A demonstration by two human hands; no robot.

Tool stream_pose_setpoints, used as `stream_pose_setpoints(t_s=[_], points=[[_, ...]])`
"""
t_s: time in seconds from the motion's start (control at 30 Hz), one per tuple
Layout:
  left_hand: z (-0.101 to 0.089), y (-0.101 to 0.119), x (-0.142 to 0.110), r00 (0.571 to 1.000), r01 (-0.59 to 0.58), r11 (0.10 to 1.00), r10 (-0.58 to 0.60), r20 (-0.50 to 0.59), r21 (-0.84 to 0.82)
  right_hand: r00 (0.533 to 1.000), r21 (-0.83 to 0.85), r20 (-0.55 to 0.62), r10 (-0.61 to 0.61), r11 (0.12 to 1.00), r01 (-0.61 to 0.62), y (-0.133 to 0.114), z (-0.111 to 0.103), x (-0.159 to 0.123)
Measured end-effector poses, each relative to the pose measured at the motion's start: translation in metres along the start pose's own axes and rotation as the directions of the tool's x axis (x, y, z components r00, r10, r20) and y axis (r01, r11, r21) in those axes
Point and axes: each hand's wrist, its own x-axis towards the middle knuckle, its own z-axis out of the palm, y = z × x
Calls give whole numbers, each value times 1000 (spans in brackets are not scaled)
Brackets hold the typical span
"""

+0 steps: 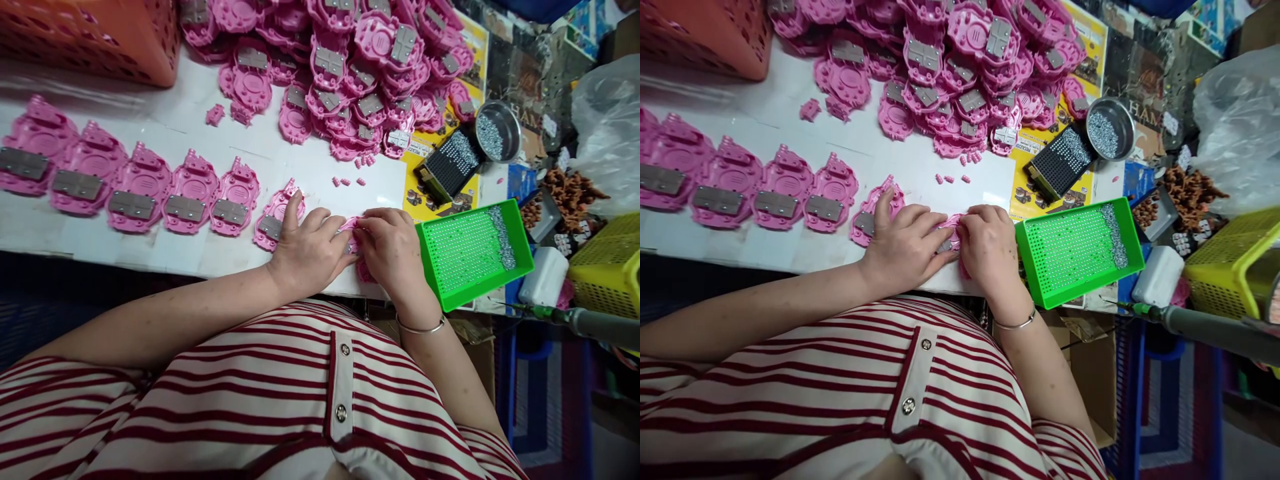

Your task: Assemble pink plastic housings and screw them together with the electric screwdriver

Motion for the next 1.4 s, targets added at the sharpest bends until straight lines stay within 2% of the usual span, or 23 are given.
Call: stream_pose_setpoints(t_s=[0.17, 0.3, 0.53, 0.8, 0.9, 1.0, 1.07, 1.2, 1.3, 1.4], points=[[1, 0, -1, 1000, 1, 1000, -1, -1, -14, 989, -176, 141, -34, 983, 59, -12, -10, 3], [1, -1, -1, 1000, -6, 1000, 6, 6, -6, 990, -282, 142, 3, 959, 37, -21, -12, -1], [2, -1, -1, 1000, -8, 1000, 7, -11, -29, 988, -244, 148, -51, 966, 86, -6, -15, -4], [1, -1, -1, 1000, 3, 999, -3, 7, -45, 937, -306, 329, -114, 926, 220, -11, -24, 1], [1, -1, -1, 1000, -1, 999, 1, 9, -46, 937, -298, 334, -100, 932, 205, -9, -25, 1], [2, -1, -1, 1000, -8, 999, 8, 5, -47, 936, -224, 350, -51, 965, 136, 0, -26, 7], [1, -1, -1, 1000, -14, 999, 14, 10, -42, 922, -144, 387, -30, 985, 92, 7, -26, 14], [0, -2, -1, 1000, -12, 998, 14, 26, -61, 893, -32, 446, -56, 996, 78, 18, -27, 27], [-1, -2, 0, 999, -8, 997, 10, 32, -71, 920, 83, 391, -25, 996, -8, 22, -31, 27], [-2, -1, 0, 999, -13, 999, 15, 39, -51, 974, 82, 221, 59, 993, -79, 18, -36, 19]])
